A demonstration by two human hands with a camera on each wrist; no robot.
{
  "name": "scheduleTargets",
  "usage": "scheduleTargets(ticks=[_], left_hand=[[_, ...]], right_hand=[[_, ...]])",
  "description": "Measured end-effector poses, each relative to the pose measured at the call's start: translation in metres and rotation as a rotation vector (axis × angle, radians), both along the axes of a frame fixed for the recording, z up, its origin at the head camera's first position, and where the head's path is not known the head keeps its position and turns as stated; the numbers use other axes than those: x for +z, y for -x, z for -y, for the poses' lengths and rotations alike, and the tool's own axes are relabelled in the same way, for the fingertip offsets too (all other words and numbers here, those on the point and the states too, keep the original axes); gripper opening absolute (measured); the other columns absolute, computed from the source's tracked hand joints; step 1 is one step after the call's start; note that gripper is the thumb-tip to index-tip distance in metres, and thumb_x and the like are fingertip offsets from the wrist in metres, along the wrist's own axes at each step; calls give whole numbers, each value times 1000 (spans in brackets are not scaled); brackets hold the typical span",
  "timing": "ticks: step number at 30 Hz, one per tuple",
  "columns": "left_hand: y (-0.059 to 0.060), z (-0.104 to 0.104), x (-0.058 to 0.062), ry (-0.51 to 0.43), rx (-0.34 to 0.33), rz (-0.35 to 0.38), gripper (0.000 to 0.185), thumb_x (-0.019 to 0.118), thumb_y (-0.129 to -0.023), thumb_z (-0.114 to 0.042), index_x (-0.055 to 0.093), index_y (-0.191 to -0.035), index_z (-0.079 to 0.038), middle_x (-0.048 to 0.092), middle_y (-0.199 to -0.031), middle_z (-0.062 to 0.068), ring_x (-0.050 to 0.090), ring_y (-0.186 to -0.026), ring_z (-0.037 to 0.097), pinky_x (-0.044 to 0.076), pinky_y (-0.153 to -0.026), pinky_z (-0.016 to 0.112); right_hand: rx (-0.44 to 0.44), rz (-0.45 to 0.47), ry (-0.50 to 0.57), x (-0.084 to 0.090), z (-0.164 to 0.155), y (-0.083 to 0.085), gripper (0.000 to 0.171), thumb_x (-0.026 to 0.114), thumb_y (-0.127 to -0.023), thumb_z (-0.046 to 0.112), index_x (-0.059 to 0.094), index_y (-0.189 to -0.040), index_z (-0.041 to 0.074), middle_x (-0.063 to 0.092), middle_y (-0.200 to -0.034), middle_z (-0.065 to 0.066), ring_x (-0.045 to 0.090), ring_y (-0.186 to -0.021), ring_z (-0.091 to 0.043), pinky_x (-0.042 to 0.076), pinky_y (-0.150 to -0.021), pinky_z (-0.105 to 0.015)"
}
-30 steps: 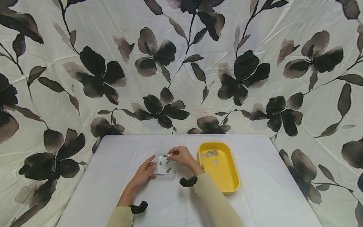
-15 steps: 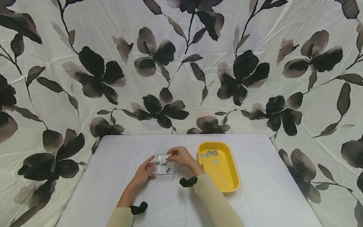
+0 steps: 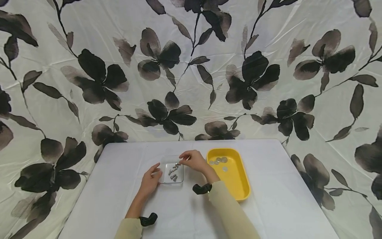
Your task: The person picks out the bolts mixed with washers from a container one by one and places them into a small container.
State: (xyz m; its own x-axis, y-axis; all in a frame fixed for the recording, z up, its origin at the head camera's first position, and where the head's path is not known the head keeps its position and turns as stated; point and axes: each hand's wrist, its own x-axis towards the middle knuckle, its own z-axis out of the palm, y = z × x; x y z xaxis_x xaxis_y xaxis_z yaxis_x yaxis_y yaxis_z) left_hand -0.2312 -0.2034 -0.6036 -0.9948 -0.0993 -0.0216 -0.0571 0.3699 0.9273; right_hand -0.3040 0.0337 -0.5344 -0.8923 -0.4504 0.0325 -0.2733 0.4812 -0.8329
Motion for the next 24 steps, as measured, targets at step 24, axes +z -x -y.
scheduleTargets(ticks=[24], left_hand=[[15, -73, 62, 117, -103, -268, 41, 60, -96, -10, 54, -137, -11, 58, -127, 13, 55, -114, 34, 51, -88, 44]], right_hand=[[-143, -79, 40, 30, -90, 8, 17, 73, -88, 15, 73, -102, 5, 66, -84, 0, 58, -72, -17, 52, -65, -26]])
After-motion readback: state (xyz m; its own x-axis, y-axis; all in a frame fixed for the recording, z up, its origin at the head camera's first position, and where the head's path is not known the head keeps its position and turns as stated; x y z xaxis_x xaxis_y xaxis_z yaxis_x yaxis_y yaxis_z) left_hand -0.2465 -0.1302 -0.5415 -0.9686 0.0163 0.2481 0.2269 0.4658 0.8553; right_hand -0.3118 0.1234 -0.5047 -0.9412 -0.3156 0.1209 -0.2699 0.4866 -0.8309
